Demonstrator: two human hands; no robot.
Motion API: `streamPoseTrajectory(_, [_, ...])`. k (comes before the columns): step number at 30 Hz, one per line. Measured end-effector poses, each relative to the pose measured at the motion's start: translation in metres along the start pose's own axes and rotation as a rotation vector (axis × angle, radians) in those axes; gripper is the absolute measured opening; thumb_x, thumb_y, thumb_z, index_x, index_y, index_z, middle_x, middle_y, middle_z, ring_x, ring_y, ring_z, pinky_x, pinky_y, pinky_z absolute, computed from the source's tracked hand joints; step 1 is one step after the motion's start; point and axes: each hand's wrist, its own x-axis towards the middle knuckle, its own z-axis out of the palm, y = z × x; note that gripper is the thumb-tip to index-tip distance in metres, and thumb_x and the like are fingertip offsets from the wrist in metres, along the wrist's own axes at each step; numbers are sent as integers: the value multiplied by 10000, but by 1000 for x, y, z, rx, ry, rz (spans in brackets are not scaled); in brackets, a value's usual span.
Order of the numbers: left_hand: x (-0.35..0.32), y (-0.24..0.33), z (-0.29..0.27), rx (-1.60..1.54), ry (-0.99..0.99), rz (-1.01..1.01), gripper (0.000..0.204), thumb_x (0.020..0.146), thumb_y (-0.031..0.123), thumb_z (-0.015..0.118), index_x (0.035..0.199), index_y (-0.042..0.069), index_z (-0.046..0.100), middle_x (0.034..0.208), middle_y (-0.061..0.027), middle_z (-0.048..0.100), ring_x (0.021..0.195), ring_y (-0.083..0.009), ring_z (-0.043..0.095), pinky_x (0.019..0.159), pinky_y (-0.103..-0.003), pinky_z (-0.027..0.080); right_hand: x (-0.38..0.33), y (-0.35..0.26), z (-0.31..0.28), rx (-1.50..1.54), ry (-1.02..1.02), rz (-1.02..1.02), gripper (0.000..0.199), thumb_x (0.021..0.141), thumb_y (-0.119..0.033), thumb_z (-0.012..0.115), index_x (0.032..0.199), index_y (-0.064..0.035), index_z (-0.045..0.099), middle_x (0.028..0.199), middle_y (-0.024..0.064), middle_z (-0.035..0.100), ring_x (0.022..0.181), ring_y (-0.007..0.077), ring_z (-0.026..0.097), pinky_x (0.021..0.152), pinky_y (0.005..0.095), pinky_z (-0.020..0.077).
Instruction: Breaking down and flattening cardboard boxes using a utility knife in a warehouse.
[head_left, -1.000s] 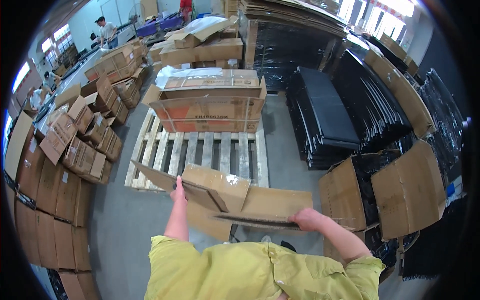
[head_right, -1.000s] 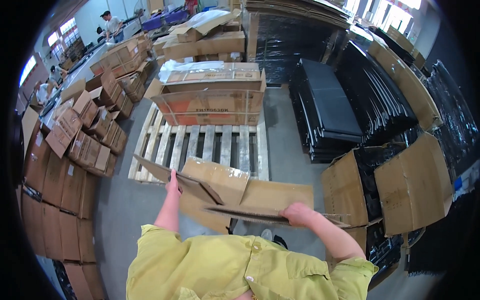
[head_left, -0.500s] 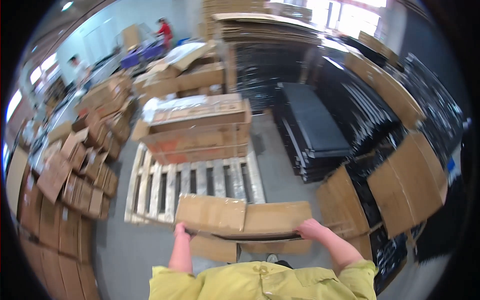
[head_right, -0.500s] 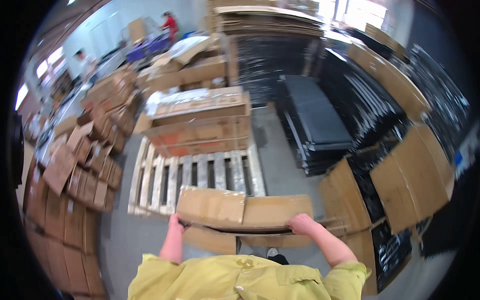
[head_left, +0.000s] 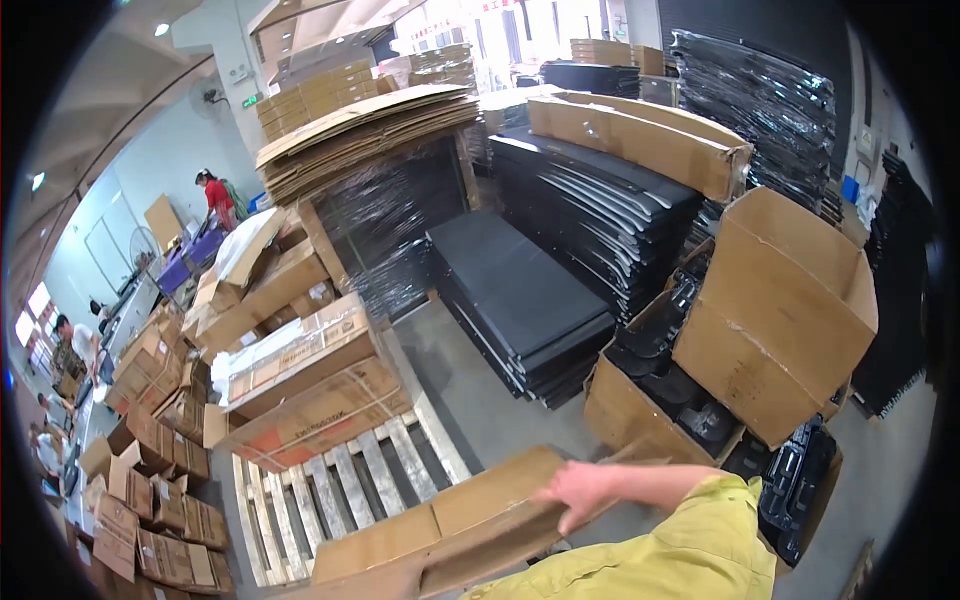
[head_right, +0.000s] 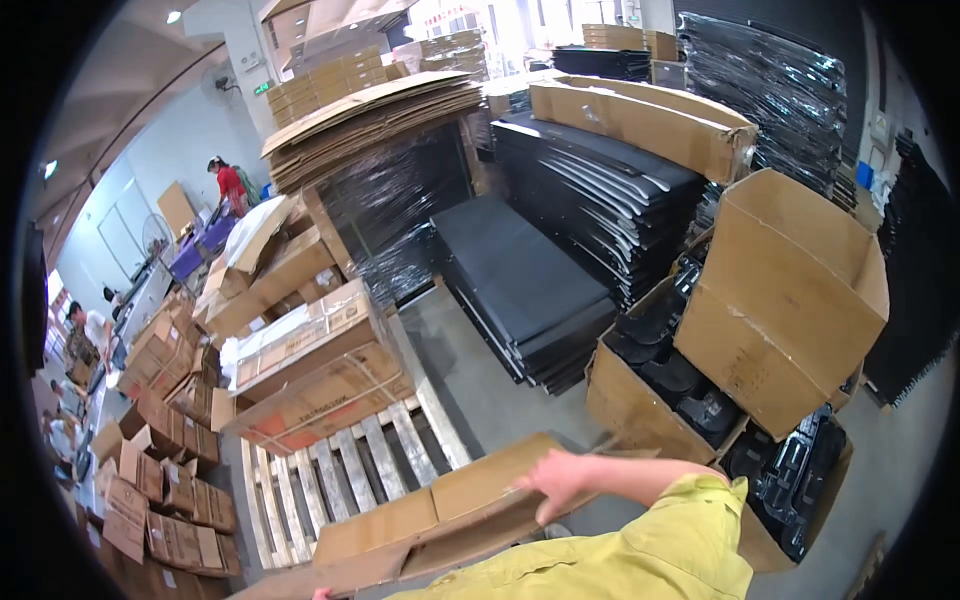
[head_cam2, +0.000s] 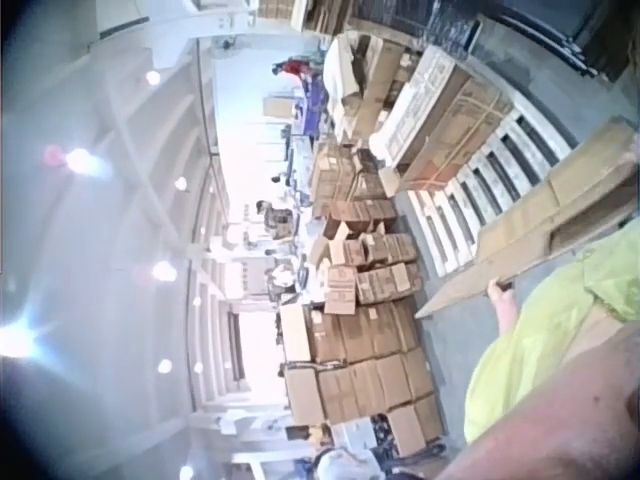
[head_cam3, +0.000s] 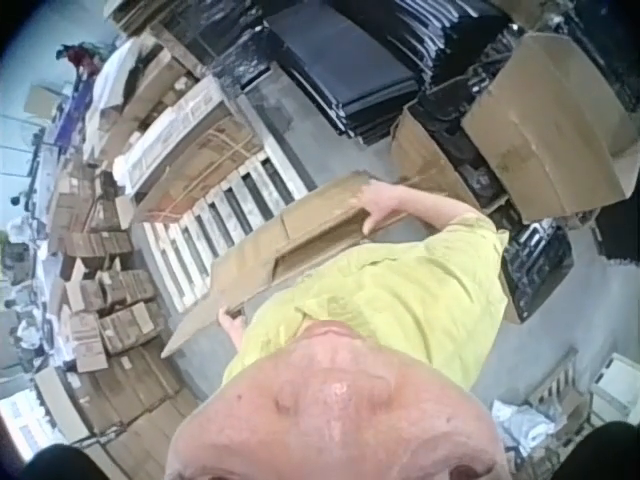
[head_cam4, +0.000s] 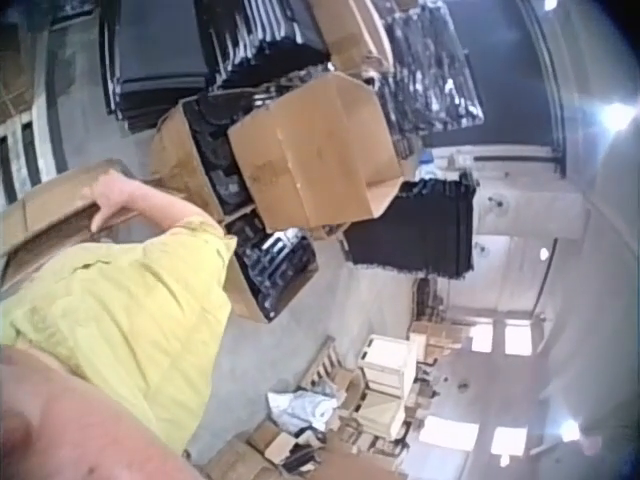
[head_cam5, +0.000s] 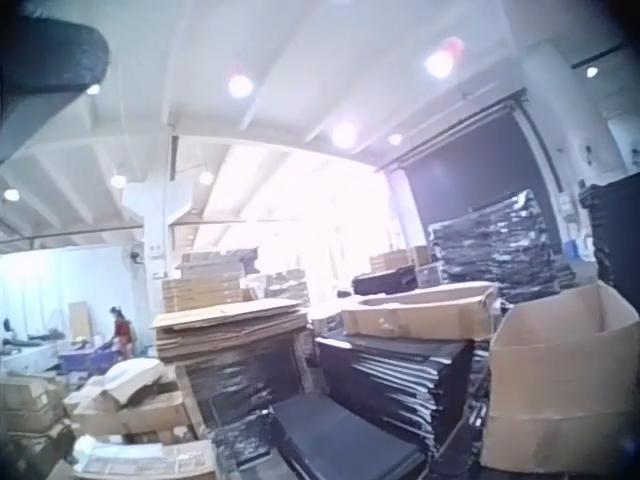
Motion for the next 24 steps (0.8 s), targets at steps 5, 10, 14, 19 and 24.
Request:
streamPoseTrajectory(5, [-24, 8, 63, 5, -11, 81, 398, 591, 188, 569, 973, 84, 527, 1000, -114, 514, 897, -284, 498, 748, -420, 435, -36, 23, 77, 65, 5, 34, 787, 670, -468, 597, 1296, -143, 247, 1053, 128, 513, 990, 286, 483, 838, 432, 354])
streamPoseTrajectory(10, [-37, 20, 110, 19, -42, 131, 367, 612, 232, 593, 948, 89, 553, 972, -114, 533, 871, -282, 512, 735, -405, 435, -42, 40, 119, 113, 370, 57, 375, 742, -214, 494, 1100, -133, 415, 963, 91, 535, 971, 238, 502, 808, 394, 381])
streamPoseTrajectory(14, [-54, 48, 109, 43, -47, 171, 348, 629, 267, 612, 928, 92, 574, 949, -115, 548, 849, -281, 522, 725, -393, 435, -8, 63, 66, 15, 323, 134, 72, 644, -143, 522, 670, -79, 544, 631, 89, 570, 644, 260, 575, 541, 384, 438])
streamPoseTrajectory(19, [-85, 81, 85, 38, -24, 207, 333, 650, 311, 637, 903, 97, 600, 921, -115, 566, 822, -279, 536, 713, -377, 436, 22, 56, -65, -188, 512, -152, 61, 540, -121, 572, 589, -85, 562, 605, 107, 570, 602, 281, 577, 537, 375, 456])
streamPoseTrajectory(24, [-149, 138, 41, 92, -33, 282, 388, 649, 391, 651, 917, 112, 617, 920, -119, 582, 814, -268, 553, 732, -384, 428, 12, -6, -241, -507, 524, -220, 101, 572, -123, 576, 659, -97, 621, 681, 94, 596, 683, 261, 589, 587, 363, 473])
